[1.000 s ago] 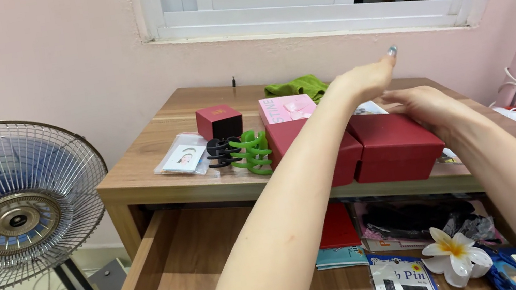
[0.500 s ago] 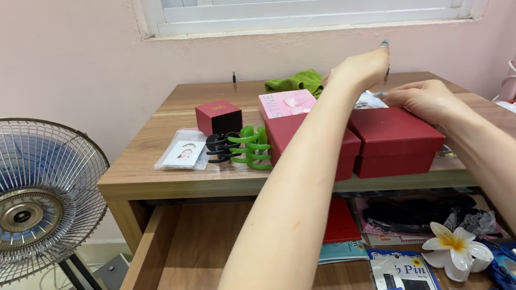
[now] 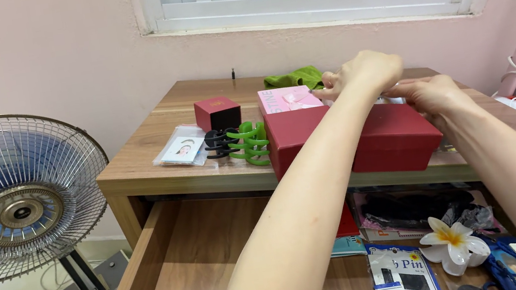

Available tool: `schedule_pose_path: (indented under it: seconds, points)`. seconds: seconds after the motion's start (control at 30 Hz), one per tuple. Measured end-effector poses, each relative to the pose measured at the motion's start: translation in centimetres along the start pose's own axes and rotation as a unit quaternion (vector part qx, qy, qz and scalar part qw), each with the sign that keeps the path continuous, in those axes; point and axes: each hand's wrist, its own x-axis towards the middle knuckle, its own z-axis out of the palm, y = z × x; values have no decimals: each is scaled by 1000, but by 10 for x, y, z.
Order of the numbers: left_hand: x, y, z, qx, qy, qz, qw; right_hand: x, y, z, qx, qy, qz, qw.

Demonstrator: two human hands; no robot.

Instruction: The person removes various items from a wooden drawer, including a small plastic bag, a pen, a key, a blue lanyard, artificial flowers, a packaged black item, a small box, and red boxes. They place these items on the desk surface and then return them into the drawer in a more organized arrangement.

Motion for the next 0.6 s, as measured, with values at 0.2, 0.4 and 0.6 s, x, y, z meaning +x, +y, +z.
schedule_pose_path:
  seconds: [0.2, 0.4, 0.6]
  points:
    - [6, 10, 12, -37, 75, 29, 996, 10, -13, -5, 113, 27, 25, 993]
    - [9, 9, 20, -115, 172, 106, 973, -18, -39, -15, 171, 34, -69, 982]
    - [6, 2, 23, -175, 227, 216, 934, -52, -62, -28, 160, 31, -119, 979]
